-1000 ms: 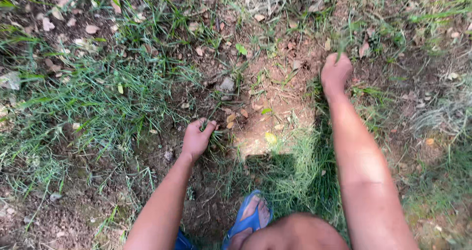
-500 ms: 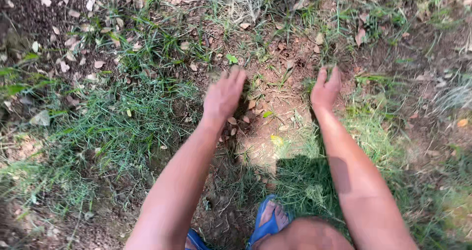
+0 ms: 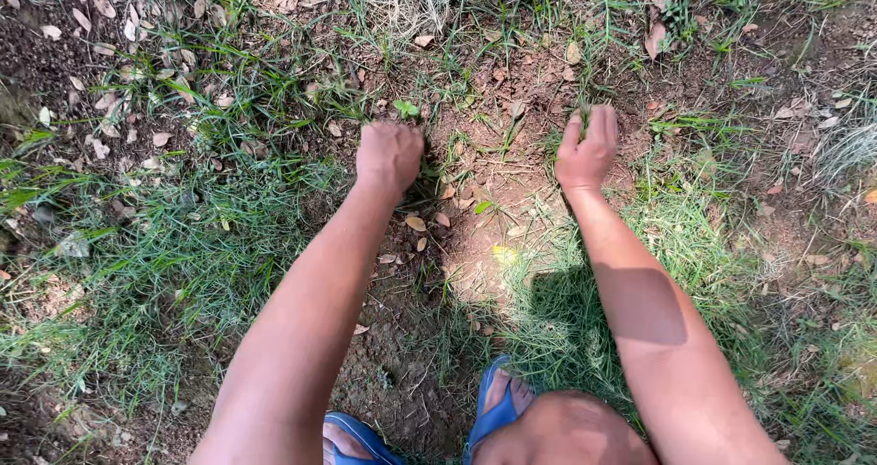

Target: The person pulls grass and weeds from a patch of dirt by hand.

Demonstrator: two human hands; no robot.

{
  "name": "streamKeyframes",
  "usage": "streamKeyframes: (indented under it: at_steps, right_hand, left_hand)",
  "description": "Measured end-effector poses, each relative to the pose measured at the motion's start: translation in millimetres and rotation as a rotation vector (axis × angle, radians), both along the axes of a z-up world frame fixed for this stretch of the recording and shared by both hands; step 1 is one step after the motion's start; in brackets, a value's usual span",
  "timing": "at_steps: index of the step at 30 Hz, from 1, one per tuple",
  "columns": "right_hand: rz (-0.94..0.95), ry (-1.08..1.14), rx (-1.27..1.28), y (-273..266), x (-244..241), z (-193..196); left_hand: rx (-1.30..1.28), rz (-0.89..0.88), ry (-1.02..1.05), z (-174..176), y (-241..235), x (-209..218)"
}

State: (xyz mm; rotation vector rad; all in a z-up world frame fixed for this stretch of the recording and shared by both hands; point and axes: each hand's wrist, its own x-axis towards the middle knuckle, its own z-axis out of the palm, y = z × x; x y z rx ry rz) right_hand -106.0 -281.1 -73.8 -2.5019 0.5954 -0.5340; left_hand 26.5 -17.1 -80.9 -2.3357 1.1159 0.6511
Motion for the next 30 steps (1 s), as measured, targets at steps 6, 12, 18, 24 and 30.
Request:
streamKeyframes:
  at_steps: [6, 12, 18, 24, 30]
  right_hand:
    - [-0.009, 0.001, -0.038, -4, 0, -7]
    - [0.014, -0.016, -0.064, -7, -2, -14]
    - [-0.016, 0.054, 0.006, 6, 5, 11]
    - [0.262, 0.564, 0.113, 75, 16, 104]
    - [0.271, 0.471, -0.067, 108, 16, 84]
  left_hand:
    - [-0.354, 0.360, 0.273, 49, 1, -8]
    - [-0.825, 0.855, 0.259, 48, 24, -34]
    - [-1.331, 1.351, 0.472, 151, 50, -54]
    - [-1.307, 1.802, 0.573, 106, 89, -90]
    - [-1.308, 1.830, 0.621, 147, 94, -120]
